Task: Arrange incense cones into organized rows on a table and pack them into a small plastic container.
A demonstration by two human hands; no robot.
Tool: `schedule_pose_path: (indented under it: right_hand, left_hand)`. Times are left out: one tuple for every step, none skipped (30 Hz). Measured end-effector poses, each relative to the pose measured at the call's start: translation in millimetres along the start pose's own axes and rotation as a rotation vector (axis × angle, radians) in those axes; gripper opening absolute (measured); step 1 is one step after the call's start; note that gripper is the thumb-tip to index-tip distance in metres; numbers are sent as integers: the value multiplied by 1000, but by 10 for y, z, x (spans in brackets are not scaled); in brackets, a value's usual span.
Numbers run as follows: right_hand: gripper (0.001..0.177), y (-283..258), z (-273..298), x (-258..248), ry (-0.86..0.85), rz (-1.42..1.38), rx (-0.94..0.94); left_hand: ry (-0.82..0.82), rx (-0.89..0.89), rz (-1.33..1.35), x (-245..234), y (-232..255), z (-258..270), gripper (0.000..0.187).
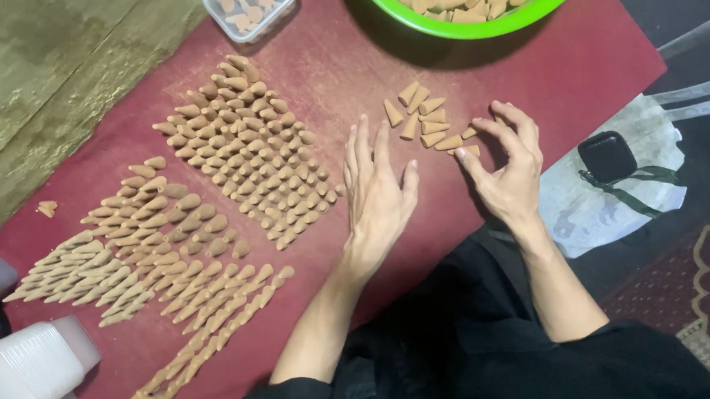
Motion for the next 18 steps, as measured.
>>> schedule_pose_path:
  right_hand:
    - [45,-25,30,-4,-4,0,0]
    - [42,-54,44,-3,-15,-6,-4]
    - [40,-85,56,-6,-26,-13,-8]
    - [40,-89,78,5,-25,-13,-10]
    - [40,-112,99,16,-26,-7,-39]
    - [39,-134,127,22,-27,0,-66]
    - [39,-111,144,25,-27,1,-66]
    - [36,-116,164,42,-37,11,-103]
    - [33,-119,182,58,-48,20,-140]
    - [33,-89,194,55,-46,22,-139]
    - [25,-82,207,42,-26,62,-176]
    - [17,-76,214,33,-7,102,-214]
    - [17,-52,209,28,-5,103,-214]
    - [15,-49,215,29,-3,136,-247]
    - [15,-48,221,32,-1,169,-280]
    - [15,-47,217,22,-3,166,-280]
    - [16,-63,215,8,11,223,-309]
    - [17,-80,201,4,27,278,-343]
  left_hand:
    - [0,-4,0,48,-23,43,65]
    - [37,-6,74,67,-28,68,62]
    - [74,-8,147,85,-31,92,60]
    - [76,-7,148,107,-37,96,60]
    - [105,-30,227,108,-53,98,58]
    - [132,-53,306,112,-70,106,58]
    - [132,-53,307,145,-78,106,58]
    - [145,-60,365,165,-89,100,58]
    - [158,-67,423,187,-100,91,58]
    - [156,-66,424,198,-105,92,58]
    - [193,-67,420,179,-119,91,59]
    - [231,-67,416,159,-133,85,61]
    - [230,-65,417,178,-154,77,61]
    - [252,-73,449,177,-187,78,60]
    - [275,-82,482,174,-223,79,58]
    - [276,-83,480,162,-231,67,58]
    - [262,-79,434,158,-234,54,54]
    - [251,-74,389,152,-242,30,50]
Point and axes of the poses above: each hand's wrist, its own z-axis away from the middle knuckle, its own x-axis out of the palm, y = z × x, the point moved 8 cm from there along -z, towards the middle knuckle, and after that the axes turned 11 degrees about y, right-handed, at the moved point
